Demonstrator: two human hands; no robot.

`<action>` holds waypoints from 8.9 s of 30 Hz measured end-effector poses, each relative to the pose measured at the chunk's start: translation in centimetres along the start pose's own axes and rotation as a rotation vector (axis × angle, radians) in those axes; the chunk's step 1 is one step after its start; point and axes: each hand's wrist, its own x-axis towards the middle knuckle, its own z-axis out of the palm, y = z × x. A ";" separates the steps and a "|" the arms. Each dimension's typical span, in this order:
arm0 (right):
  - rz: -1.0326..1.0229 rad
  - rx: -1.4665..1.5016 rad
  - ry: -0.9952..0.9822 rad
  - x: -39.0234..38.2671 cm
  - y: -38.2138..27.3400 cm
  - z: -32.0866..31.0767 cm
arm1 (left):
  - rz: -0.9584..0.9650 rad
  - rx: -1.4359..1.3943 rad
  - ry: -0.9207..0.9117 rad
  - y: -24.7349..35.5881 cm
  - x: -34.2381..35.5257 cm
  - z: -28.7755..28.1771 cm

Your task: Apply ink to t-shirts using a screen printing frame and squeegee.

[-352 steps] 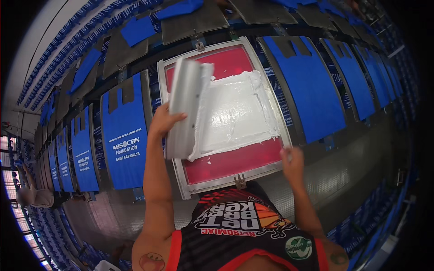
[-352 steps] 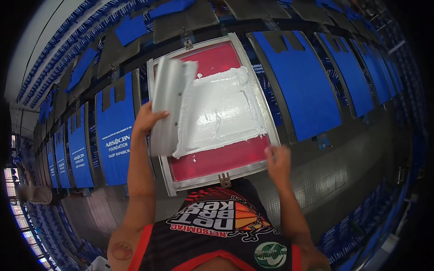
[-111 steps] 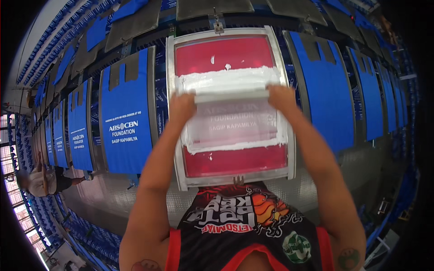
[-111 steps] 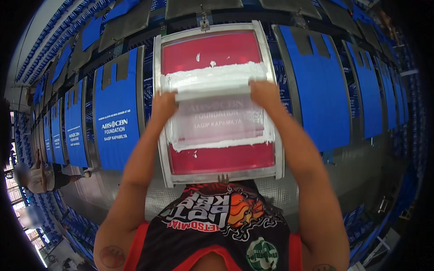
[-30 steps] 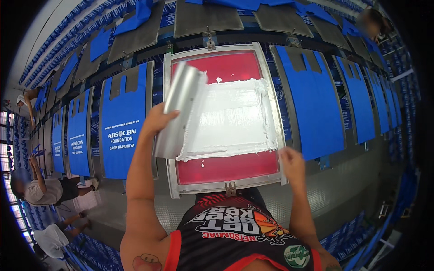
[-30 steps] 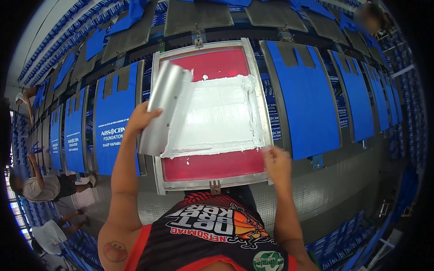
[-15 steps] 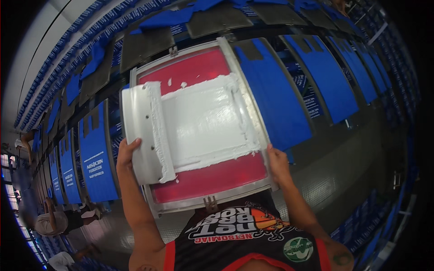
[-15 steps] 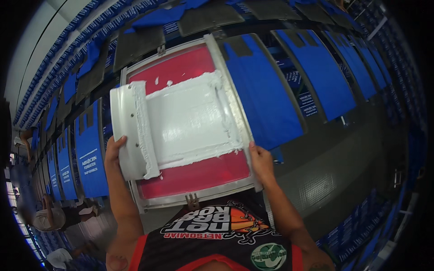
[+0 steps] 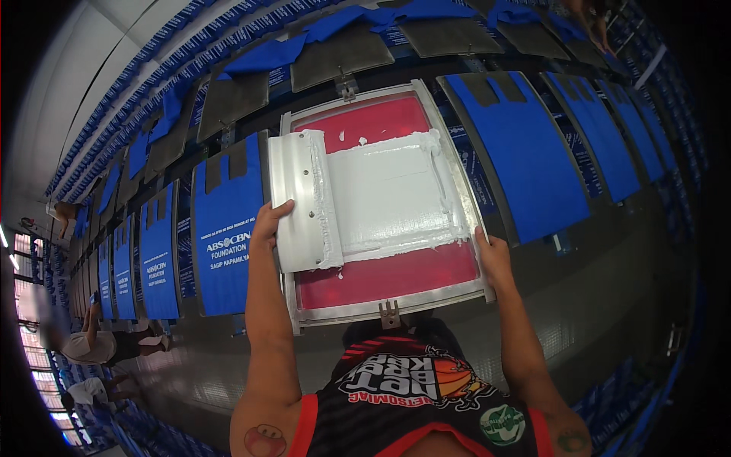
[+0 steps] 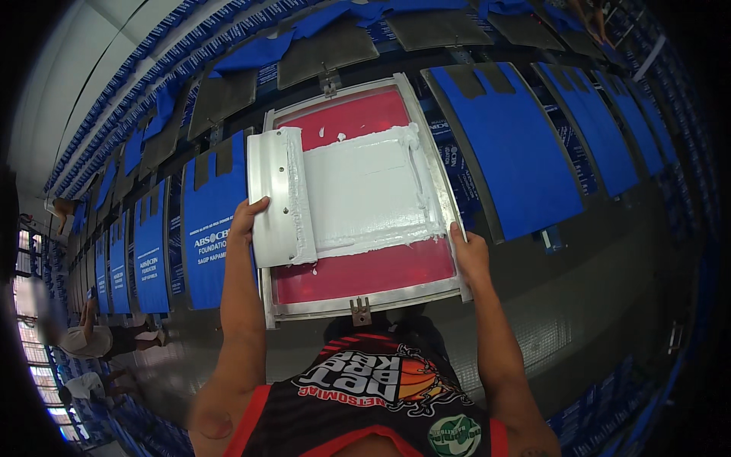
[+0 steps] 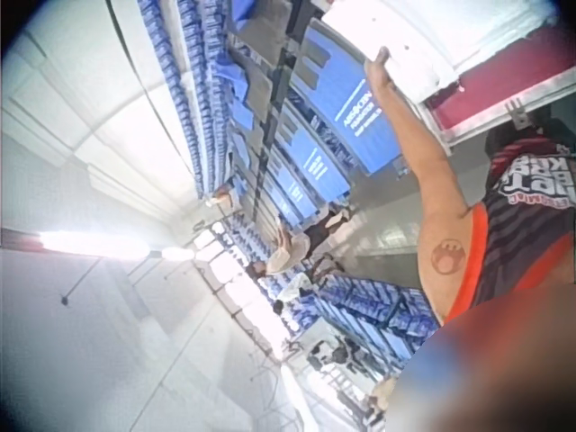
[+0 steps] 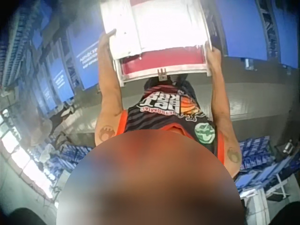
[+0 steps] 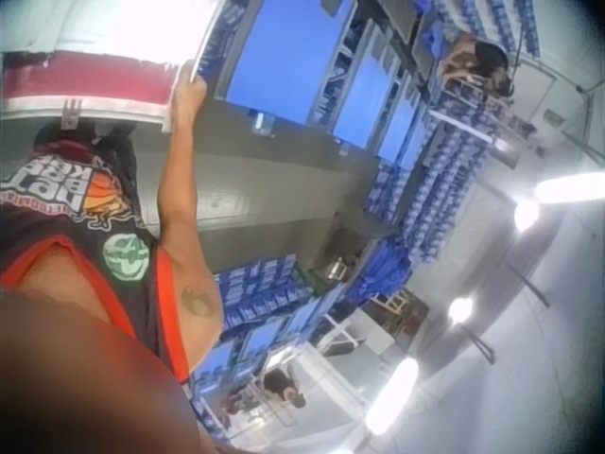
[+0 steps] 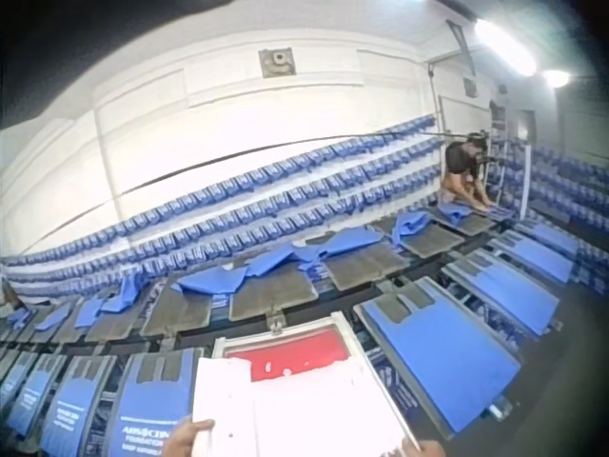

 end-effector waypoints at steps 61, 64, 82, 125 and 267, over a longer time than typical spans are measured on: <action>-0.389 -0.320 -0.716 -7.5 -6.7 1.8 | 0.503 1.310 -0.192 -0.7 -8.5 14.5; -1.256 -0.704 -0.085 -4.2 -13.9 1.8 | 0.482 1.357 -0.232 -1.7 -7.8 15.0; -0.876 -1.329 -0.297 15.0 -16.0 11.7 | 0.467 1.556 0.063 2.7 5.0 6.2; 0.262 -0.113 -0.833 -10.4 4.4 8.6 | 0.581 1.476 -0.262 11.1 14.2 15.2; -0.671 -1.249 -0.426 26.9 -3.1 -33.2 | 0.632 1.496 -0.018 -6.4 -3.0 50.7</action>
